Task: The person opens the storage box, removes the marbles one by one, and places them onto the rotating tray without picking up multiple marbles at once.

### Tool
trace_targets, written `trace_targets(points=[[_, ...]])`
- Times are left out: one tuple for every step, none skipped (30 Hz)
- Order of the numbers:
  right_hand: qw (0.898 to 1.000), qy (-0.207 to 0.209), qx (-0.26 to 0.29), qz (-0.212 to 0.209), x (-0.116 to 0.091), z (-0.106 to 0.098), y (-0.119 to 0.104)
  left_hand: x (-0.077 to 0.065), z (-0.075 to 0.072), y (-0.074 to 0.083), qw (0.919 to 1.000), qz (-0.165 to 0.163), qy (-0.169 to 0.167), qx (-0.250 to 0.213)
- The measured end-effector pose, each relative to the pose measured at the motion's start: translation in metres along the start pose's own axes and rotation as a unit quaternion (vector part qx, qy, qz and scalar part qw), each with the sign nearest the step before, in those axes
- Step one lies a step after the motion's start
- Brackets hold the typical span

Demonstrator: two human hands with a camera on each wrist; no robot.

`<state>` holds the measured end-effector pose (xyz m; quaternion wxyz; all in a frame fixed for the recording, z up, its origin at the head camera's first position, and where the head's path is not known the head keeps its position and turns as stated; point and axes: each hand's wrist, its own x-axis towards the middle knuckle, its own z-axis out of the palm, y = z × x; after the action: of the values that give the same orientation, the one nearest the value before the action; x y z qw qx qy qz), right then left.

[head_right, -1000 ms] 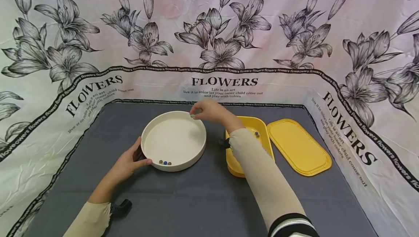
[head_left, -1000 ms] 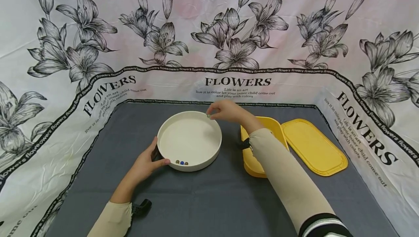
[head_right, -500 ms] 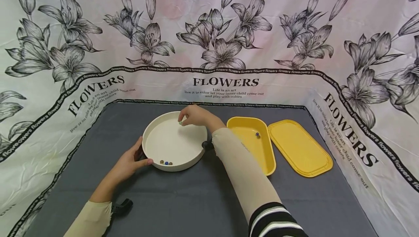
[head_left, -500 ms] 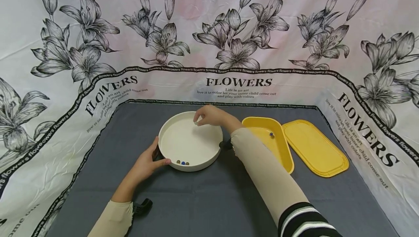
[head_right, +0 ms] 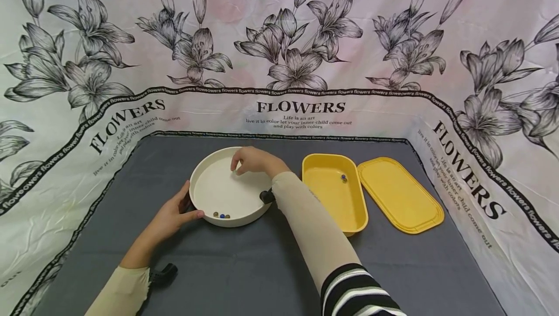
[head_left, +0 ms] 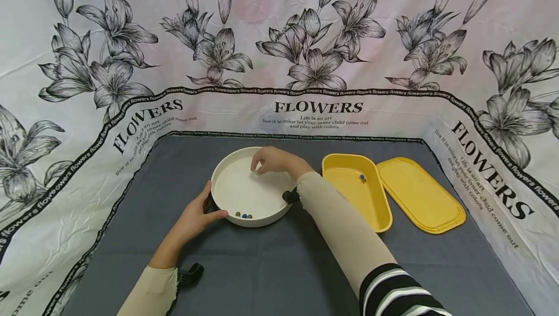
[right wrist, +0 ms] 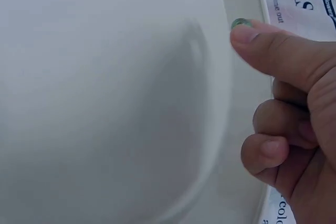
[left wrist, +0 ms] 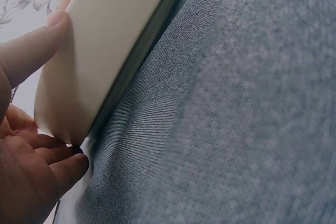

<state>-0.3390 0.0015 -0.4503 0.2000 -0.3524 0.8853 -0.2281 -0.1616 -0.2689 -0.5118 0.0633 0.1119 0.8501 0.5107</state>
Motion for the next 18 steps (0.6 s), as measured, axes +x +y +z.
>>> trace_targets(points=[[1.000, -0.002, 0.000, 0.004, 0.000, 0.001, 0.000, 0.000, 0.000, 0.000, 1.0000, 0.000, 0.000, 0.000], [1.000, -0.003, -0.001, 0.006, 0.001, 0.003, 0.000, 0.000, 0.000, -0.001, 1.0000, 0.001, 0.000, -0.001], [1.000, -0.005, 0.000, 0.008, 0.002, 0.004, 0.001, 0.000, 0.000, 0.000, 1.0000, 0.001, -0.001, -0.001], [1.000, -0.006, -0.001, 0.008, 0.002, 0.005, 0.001, 0.000, 0.000, -0.001, 1.0000, 0.002, -0.001, -0.001], [1.000, -0.007, -0.004, 0.007, 0.003, 0.007, 0.001, 0.000, 0.000, -0.001, 1.0000, 0.003, -0.001, 0.000], [1.000, -0.008, -0.008, 0.005, 0.005, 0.008, 0.001, -0.001, 0.000, -0.001, 1.0000, 0.005, -0.001, -0.002], [1.000, -0.009, -0.010, 0.002, 0.005, 0.009, 0.001, -0.001, 0.000, -0.001, 1.0000, 0.003, -0.001, -0.004], [1.000, -0.009, -0.015, -0.001, 0.007, 0.010, 0.001, -0.001, 0.000, 0.000, 1.0000, 0.002, -0.002, -0.004], [1.000, -0.010, -0.019, -0.004, 0.007, 0.011, 0.001, -0.001, 0.000, 0.000, 1.0000, 0.000, -0.001, -0.004], [1.000, -0.010, -0.023, -0.008, 0.008, 0.011, 0.001, -0.001, 0.000, 0.001, 1.0000, -0.001, -0.001, -0.004], [1.000, -0.011, -0.025, -0.009, 0.008, 0.011, 0.001, -0.001, 0.000, 0.001, 1.0000, -0.002, -0.001, -0.005], [1.000, -0.012, -0.025, -0.011, 0.007, 0.011, 0.000, -0.001, 0.000, 0.001, 1.0000, -0.001, -0.001, -0.005], [1.000, -0.011, -0.026, -0.011, 0.006, 0.010, -0.001, 0.000, 0.000, 0.001, 1.0000, -0.001, -0.001, -0.006], [1.000, -0.010, -0.025, -0.012, 0.005, 0.008, -0.002, 0.000, 0.000, 0.001, 1.0000, 0.000, -0.001, -0.007], [1.000, -0.009, -0.024, -0.013, 0.002, 0.006, -0.003, 0.000, 0.000, 0.001, 1.0000, 0.001, -0.001, -0.007], [1.000, -0.008, -0.021, -0.012, 0.000, 0.003, -0.004, 0.001, 0.000, 0.001, 1.0000, 0.001, 0.000, -0.007], [1.000, -0.006, -0.019, -0.011, -0.004, 0.000, -0.007, 0.001, 0.000, 0.001, 1.0000, 0.001, 0.000, -0.007], [1.000, -0.003, -0.019, -0.012, -0.007, -0.004, -0.008, 0.001, -0.001, 0.001, 1.0000, 0.001, 0.001, -0.006]])
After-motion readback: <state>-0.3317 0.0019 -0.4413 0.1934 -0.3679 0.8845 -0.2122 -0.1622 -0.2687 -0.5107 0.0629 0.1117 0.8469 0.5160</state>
